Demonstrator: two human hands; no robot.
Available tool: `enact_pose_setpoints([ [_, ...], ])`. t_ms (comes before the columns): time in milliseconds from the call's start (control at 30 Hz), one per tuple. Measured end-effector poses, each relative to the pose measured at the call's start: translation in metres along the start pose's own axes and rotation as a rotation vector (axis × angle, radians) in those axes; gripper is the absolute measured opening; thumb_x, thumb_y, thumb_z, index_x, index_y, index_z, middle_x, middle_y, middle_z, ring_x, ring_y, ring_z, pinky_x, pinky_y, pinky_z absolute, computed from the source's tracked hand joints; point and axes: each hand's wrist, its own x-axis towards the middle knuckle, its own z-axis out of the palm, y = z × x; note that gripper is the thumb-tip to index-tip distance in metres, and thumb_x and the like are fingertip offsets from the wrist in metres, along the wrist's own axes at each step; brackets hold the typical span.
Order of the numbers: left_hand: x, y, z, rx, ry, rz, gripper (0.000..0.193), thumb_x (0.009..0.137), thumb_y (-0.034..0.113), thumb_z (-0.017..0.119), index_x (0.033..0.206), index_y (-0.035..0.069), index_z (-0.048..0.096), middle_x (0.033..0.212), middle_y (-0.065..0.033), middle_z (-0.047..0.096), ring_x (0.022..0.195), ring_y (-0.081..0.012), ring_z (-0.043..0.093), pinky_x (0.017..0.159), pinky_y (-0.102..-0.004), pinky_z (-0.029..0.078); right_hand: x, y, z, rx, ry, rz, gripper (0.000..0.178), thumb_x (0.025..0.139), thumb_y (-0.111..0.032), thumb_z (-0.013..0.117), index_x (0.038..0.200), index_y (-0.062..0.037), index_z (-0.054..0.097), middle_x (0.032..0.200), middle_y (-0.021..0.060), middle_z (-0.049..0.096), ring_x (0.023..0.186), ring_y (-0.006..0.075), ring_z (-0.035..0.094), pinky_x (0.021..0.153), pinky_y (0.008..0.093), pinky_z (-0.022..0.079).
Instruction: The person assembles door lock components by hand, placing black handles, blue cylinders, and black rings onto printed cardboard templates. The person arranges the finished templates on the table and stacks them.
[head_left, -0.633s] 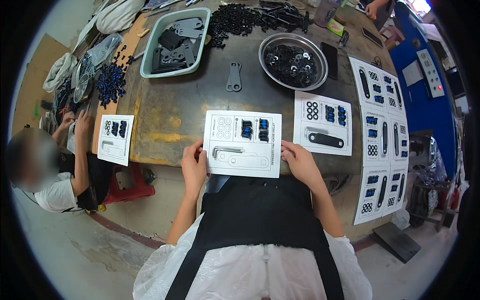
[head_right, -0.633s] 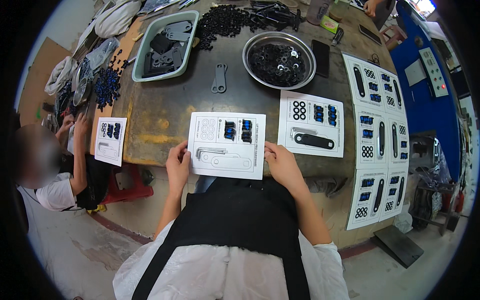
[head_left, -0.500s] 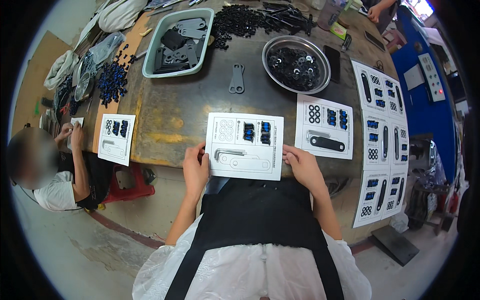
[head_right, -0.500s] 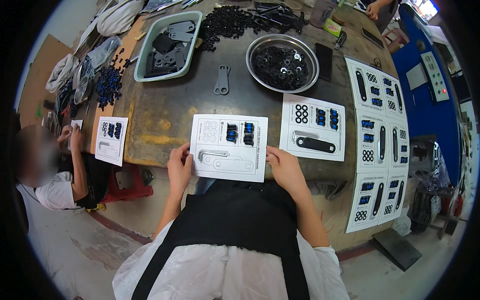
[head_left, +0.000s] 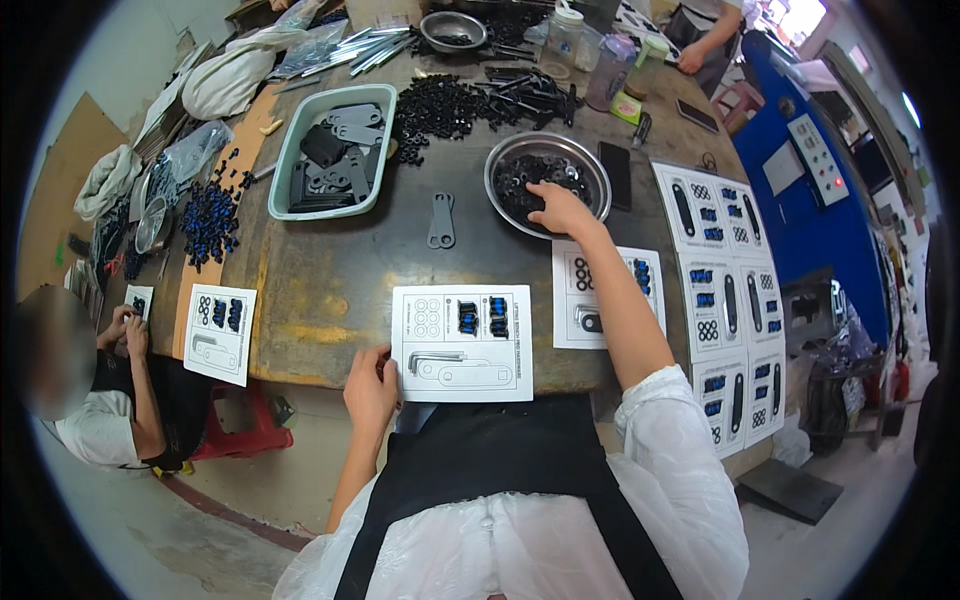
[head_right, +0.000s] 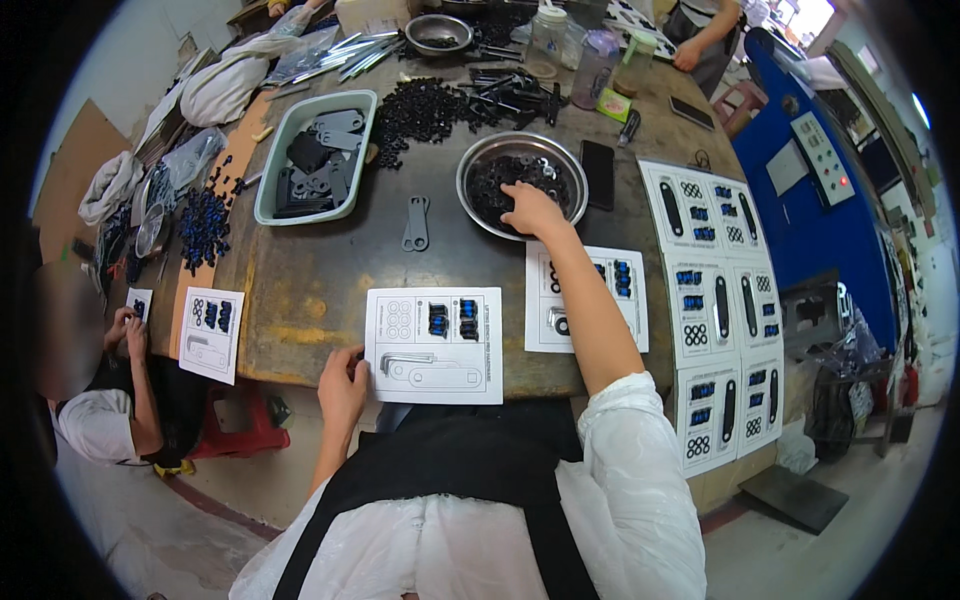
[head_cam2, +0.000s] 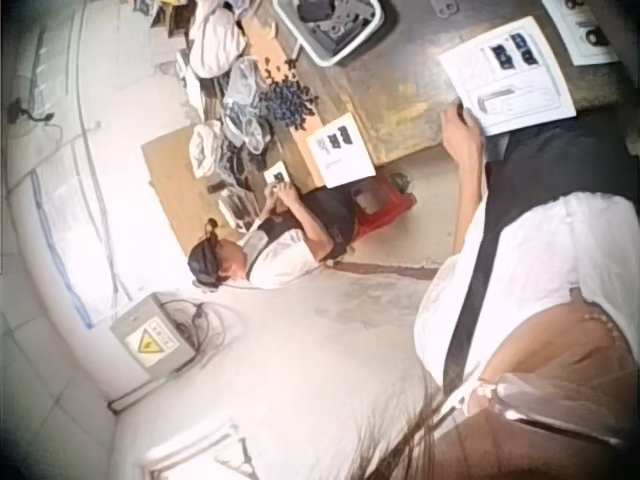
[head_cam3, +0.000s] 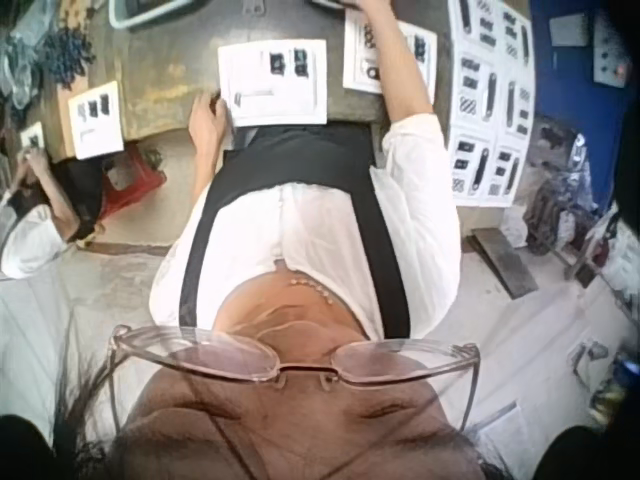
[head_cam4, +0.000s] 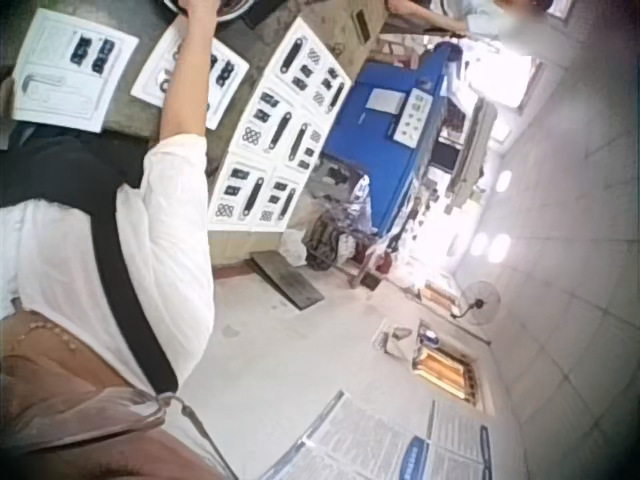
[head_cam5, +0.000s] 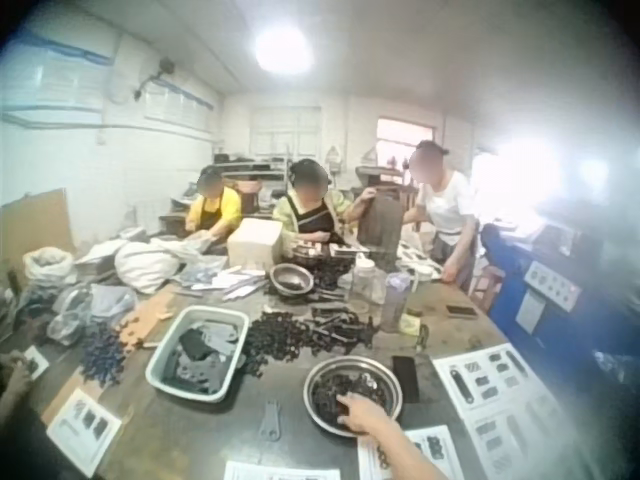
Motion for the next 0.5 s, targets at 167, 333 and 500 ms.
enact_pose_setpoints([
  [167, -0.002, -0.026, -0.003, -0.087, 0.143, 0.029, 0.017, 0.088, 0.011, 0.059, 0.102, 0.006, 0.068, 0.089, -0.0132, 0.061, 0.080, -0.0306, 0.062, 0.072, -0.0394, 0.049, -0.002, 0.006, -0.010, 0.103, -0.006, 0.121, 0.028, 0.070, -0.017, 0.081, 0.096, -0.0102, 0.073, 0.098, 0.0147, 0.071, 0.093, 0.0324, 0.067, 0.084, 0.0408, 0.053],
  [333, 0.009, -0.036, -0.012, -0.050, 0.162, 0.062, 0.017, 0.090, 0.011, 0.059, 0.102, 0.006, 0.068, 0.090, -0.0136, 0.062, 0.080, -0.0313, 0.062, 0.072, -0.0393, 0.049, -0.005, 0.007, -0.018, 0.050, 0.118, 0.106, 0.020, 0.074, -0.019, 0.079, 0.089, -0.0083, 0.074, 0.083, 0.0151, 0.071, 0.082, 0.0318, 0.069, 0.076, 0.0400, 0.054],
  [500, 0.028, -0.030, -0.016, -0.114, 0.138, 0.051, 0.017, 0.091, 0.012, 0.058, 0.103, 0.006, 0.068, 0.094, -0.0135, 0.063, 0.082, -0.0315, 0.063, 0.072, -0.0390, 0.049, -0.011, 0.007, -0.025, 0.126, 0.245, 0.144, 0.018, 0.078, -0.018, 0.075, 0.093, -0.0056, 0.074, 0.080, 0.0138, 0.072, 0.075, 0.0269, 0.070, 0.071, 0.0364, 0.054],
])
